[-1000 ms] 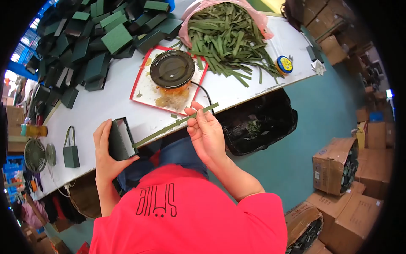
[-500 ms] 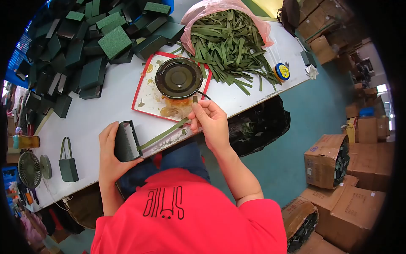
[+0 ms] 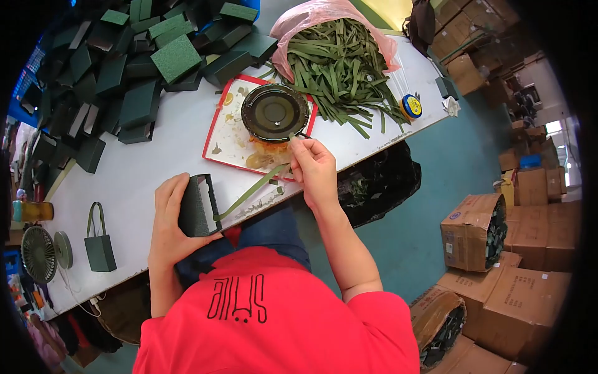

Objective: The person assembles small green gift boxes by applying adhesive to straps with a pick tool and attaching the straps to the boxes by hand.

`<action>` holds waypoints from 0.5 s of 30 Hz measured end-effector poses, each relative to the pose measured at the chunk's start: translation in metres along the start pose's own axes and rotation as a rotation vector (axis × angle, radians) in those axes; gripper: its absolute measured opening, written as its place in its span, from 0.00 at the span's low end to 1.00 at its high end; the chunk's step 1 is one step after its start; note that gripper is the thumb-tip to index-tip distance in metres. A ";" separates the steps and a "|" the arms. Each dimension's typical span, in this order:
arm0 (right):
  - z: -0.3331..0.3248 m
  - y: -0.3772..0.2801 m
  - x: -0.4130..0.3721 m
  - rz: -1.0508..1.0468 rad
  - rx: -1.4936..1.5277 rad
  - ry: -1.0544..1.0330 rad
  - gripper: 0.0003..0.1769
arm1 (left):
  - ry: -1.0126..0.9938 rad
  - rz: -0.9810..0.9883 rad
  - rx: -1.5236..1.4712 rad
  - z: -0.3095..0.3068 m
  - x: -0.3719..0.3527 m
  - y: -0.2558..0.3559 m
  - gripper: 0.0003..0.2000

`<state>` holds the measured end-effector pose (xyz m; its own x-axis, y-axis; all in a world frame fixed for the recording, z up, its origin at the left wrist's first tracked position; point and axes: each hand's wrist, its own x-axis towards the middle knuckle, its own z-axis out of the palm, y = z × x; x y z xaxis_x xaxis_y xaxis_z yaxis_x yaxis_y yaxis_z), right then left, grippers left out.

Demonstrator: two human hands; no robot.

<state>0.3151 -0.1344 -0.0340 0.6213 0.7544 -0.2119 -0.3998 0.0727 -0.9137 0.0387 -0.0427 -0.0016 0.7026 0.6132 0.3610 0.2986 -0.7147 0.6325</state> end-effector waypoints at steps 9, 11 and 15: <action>-0.001 0.005 0.005 0.062 -0.009 0.028 0.09 | -0.005 0.022 -0.047 0.003 -0.002 -0.005 0.52; 0.001 0.002 0.005 0.075 -0.010 0.027 0.10 | -0.010 0.030 -0.042 0.003 -0.002 -0.005 0.53; -0.001 0.002 0.005 0.085 0.010 0.017 0.10 | -0.021 0.028 -0.044 0.002 -0.002 -0.004 0.53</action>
<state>0.3184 -0.1308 -0.0373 0.5964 0.7468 -0.2942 -0.4582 0.0158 -0.8887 0.0376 -0.0411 -0.0064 0.7241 0.5854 0.3647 0.2502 -0.7157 0.6521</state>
